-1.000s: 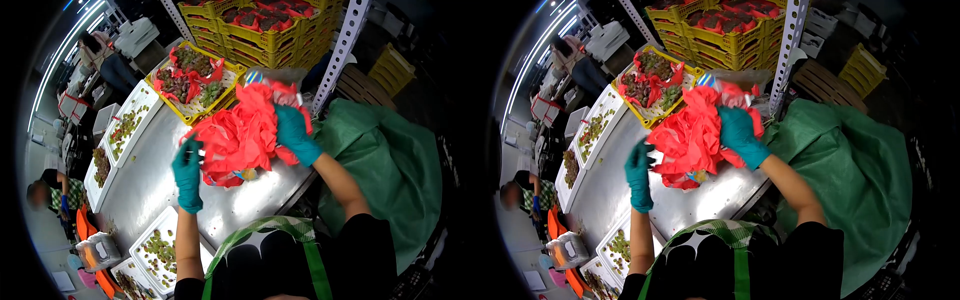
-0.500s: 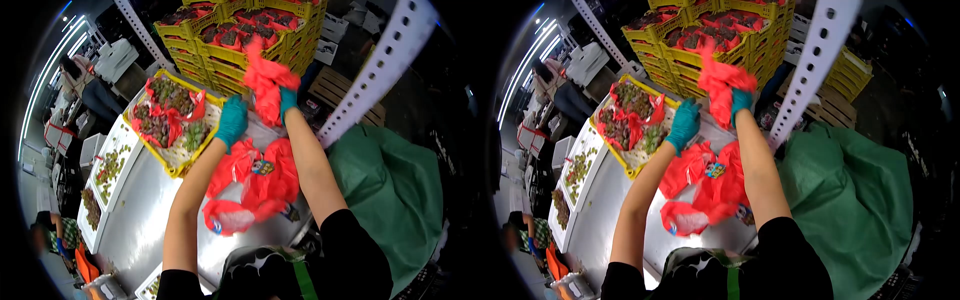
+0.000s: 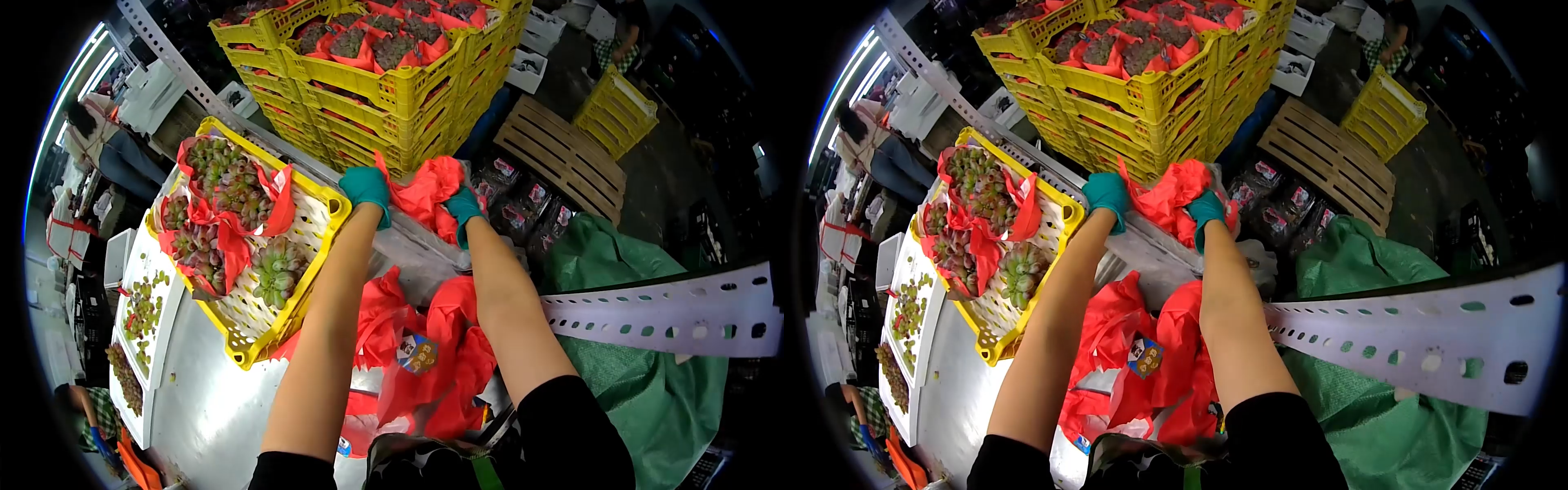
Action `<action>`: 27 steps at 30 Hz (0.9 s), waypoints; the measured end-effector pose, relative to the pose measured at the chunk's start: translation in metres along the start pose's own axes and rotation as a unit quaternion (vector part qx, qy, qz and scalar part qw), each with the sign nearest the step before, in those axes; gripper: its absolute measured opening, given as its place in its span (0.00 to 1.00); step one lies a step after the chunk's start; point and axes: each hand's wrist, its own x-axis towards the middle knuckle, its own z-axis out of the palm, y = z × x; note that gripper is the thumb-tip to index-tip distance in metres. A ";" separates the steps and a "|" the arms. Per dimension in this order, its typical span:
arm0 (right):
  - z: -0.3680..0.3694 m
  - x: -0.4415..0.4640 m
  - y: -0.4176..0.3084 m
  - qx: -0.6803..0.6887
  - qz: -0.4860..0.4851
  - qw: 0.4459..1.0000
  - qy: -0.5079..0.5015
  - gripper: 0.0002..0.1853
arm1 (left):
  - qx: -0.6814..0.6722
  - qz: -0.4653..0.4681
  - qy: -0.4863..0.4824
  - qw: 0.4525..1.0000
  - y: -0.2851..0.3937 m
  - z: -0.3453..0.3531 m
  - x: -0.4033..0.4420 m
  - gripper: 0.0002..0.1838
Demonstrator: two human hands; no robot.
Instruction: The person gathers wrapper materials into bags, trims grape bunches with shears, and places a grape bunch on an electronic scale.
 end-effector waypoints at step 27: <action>0.048 0.026 -0.052 0.016 -0.067 0.992 -0.107 0.34 | -0.387 -0.109 0.056 0.914 -0.005 -0.045 -0.023 0.29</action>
